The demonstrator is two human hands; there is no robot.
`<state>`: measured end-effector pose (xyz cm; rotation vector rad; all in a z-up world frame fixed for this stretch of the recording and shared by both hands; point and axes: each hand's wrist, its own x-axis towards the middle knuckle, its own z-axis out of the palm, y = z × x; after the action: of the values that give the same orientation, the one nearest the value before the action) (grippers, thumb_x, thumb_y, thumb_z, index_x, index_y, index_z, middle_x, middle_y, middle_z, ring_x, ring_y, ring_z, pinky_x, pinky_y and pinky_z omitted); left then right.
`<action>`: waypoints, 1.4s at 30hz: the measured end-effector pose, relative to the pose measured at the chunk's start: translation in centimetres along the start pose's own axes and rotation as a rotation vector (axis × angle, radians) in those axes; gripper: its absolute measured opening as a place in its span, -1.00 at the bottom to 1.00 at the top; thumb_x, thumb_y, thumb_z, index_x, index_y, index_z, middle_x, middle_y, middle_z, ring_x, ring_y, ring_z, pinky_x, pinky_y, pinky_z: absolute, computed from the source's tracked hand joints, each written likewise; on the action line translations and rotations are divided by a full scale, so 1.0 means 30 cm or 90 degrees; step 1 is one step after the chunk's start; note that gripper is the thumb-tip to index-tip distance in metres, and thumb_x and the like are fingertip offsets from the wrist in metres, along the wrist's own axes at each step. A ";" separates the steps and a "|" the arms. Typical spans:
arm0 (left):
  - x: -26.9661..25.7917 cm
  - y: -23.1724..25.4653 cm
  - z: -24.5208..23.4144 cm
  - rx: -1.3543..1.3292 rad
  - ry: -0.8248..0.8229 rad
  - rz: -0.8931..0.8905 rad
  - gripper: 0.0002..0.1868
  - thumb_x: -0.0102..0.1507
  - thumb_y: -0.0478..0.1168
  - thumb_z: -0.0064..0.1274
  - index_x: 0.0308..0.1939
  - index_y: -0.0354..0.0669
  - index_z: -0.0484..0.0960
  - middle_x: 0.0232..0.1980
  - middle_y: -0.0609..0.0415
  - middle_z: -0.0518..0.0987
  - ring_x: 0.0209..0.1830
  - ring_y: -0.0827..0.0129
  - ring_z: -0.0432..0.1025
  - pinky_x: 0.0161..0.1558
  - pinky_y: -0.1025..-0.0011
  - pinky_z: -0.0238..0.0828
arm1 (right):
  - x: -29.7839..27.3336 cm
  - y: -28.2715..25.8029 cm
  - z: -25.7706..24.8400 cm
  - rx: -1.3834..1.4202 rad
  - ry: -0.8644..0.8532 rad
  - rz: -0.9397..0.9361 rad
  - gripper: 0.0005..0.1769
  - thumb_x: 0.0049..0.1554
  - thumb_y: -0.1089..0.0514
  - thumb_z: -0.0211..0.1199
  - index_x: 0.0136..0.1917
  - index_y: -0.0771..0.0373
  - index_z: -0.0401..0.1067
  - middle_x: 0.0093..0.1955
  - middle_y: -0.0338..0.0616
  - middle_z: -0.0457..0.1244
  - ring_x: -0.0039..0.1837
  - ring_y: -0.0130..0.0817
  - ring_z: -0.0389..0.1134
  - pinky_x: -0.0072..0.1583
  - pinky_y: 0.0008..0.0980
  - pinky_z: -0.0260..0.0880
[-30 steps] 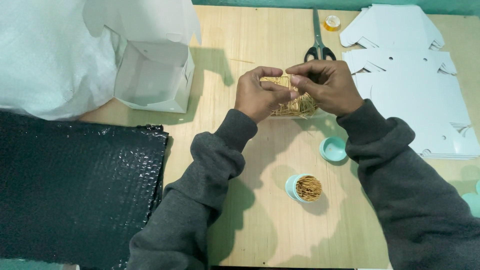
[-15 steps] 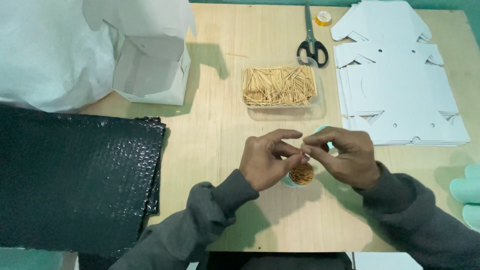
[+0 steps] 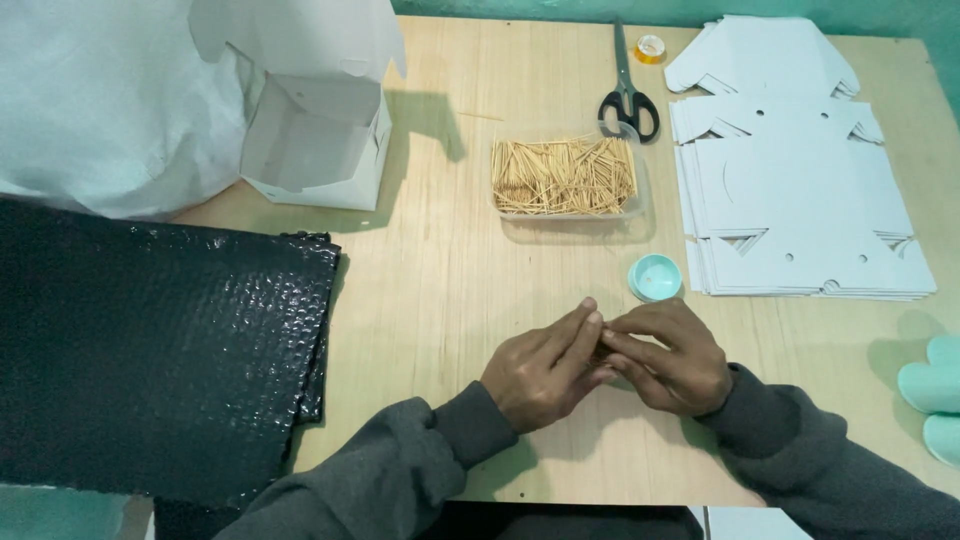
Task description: The person repeatedly picks up toothpicks from a clear plastic container, breaks them in half by hand, and places the broken pieces into a small light-blue cup. The process continues throughout the clip with the same repetitive motion.
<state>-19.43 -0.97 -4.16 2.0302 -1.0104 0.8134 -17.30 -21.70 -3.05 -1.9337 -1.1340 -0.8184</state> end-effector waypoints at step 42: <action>0.297 -0.572 0.108 0.093 0.028 -0.438 -0.70 0.35 -0.16 -0.07 -0.23 -0.24 0.74 -0.36 -0.17 0.67 -0.37 -0.04 0.42 -0.29 0.06 0.35 | 0.511 0.576 0.206 0.051 -0.345 0.620 -0.75 0.18 0.01 0.47 -0.08 0.26 0.67 -0.17 -0.11 0.47 -0.19 -0.42 0.40 -0.11 -0.38 0.44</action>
<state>0.15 0.42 -4.44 2.2550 -0.1829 0.5593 5.45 -15.76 1.32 -2.3311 -0.3417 0.2833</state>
